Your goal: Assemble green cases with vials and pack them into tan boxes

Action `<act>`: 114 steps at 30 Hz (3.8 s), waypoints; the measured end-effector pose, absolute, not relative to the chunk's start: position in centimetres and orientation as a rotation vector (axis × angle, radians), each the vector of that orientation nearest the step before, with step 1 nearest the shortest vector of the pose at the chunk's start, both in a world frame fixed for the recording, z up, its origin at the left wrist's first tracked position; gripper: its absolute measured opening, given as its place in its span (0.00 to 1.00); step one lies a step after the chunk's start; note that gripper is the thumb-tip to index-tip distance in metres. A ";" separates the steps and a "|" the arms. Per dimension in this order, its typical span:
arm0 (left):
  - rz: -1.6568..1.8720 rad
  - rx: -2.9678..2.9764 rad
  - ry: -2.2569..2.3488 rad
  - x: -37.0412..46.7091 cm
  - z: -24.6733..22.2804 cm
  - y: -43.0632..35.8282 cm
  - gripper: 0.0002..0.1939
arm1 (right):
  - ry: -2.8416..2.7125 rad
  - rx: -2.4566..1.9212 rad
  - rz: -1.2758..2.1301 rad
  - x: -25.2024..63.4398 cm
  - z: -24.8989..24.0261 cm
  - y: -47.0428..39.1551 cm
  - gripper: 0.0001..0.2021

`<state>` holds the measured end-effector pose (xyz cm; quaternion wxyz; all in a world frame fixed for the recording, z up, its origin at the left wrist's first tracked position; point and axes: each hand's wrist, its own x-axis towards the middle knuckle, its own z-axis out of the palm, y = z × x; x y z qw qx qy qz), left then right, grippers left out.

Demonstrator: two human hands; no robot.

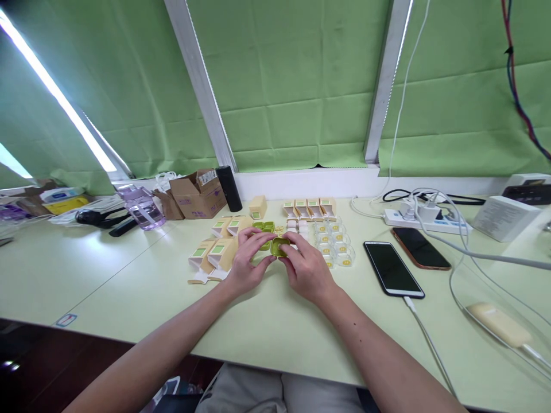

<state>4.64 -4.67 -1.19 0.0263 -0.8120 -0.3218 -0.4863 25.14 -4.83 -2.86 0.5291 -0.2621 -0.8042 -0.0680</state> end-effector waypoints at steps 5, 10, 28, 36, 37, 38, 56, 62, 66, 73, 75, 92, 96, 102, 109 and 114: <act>-1.509 -2.483 -0.966 4.6 -1.2 -4.7 0.19 | -1.936 -0.639 -0.203 25.1 -2.9 -4.8 0.15; -1.485 -2.471 -0.965 4.6 -1.3 -4.7 0.19 | -1.960 -0.652 -0.180 25.0 -3.0 -4.8 0.17; -1.493 -2.434 -0.945 4.6 -1.4 -4.6 0.19 | -1.939 -0.633 -0.198 25.0 -3.1 -4.8 0.14; -1.492 -2.419 -0.926 4.6 -1.3 -4.8 0.20 | -1.955 -0.614 -0.226 24.9 -2.9 -4.9 0.13; -1.498 -2.416 -0.919 4.6 -1.3 -4.7 0.20 | -1.958 -0.615 -0.230 24.9 -2.9 -4.8 0.13; -1.501 -2.416 -0.919 4.6 -1.3 -4.7 0.20 | -1.961 -0.618 -0.232 24.9 -2.9 -4.8 0.13; -1.520 -2.382 -0.854 4.6 -1.4 -4.5 0.21 | -1.953 -0.602 -0.211 24.7 -3.0 -4.8 0.19; -1.527 -2.375 -0.849 4.7 -1.4 -4.4 0.22 | -1.960 -0.608 -0.126 24.7 -3.2 -4.7 0.20; -1.533 -2.392 -0.862 4.6 -1.5 -4.4 0.22 | -1.966 -0.608 -0.039 24.8 -3.2 -4.7 0.18; -1.535 -2.460 -0.947 4.4 -1.8 -4.2 0.20 | -1.724 -0.711 0.324 24.5 -3.2 -4.9 0.10; -1.528 -2.474 -0.954 4.4 -1.9 -4.2 0.19 | -1.628 -0.739 0.512 24.3 -3.1 -4.9 0.09; -1.301 -2.489 -0.949 5.1 -1.6 -5.0 0.23 | -1.448 -0.907 0.970 23.9 -2.5 -5.1 0.26; -1.399 -2.506 -1.008 5.1 -1.6 -4.8 0.20 | -1.486 -0.955 0.890 24.3 -2.3 -5.2 0.26; -1.666 -2.544 -1.234 4.8 -1.9 -3.9 0.23 | -1.506 -1.046 0.632 25.5 -2.3 -4.5 0.19; -2.003 -2.649 -1.579 3.9 -2.6 -2.5 0.28 | -1.806 -1.262 -0.074 26.8 -3.1 -3.0 0.09; -2.252 -2.717 -1.543 4.0 -2.1 -2.6 0.26 | -2.042 -1.373 -0.378 26.9 -3.6 -2.7 0.11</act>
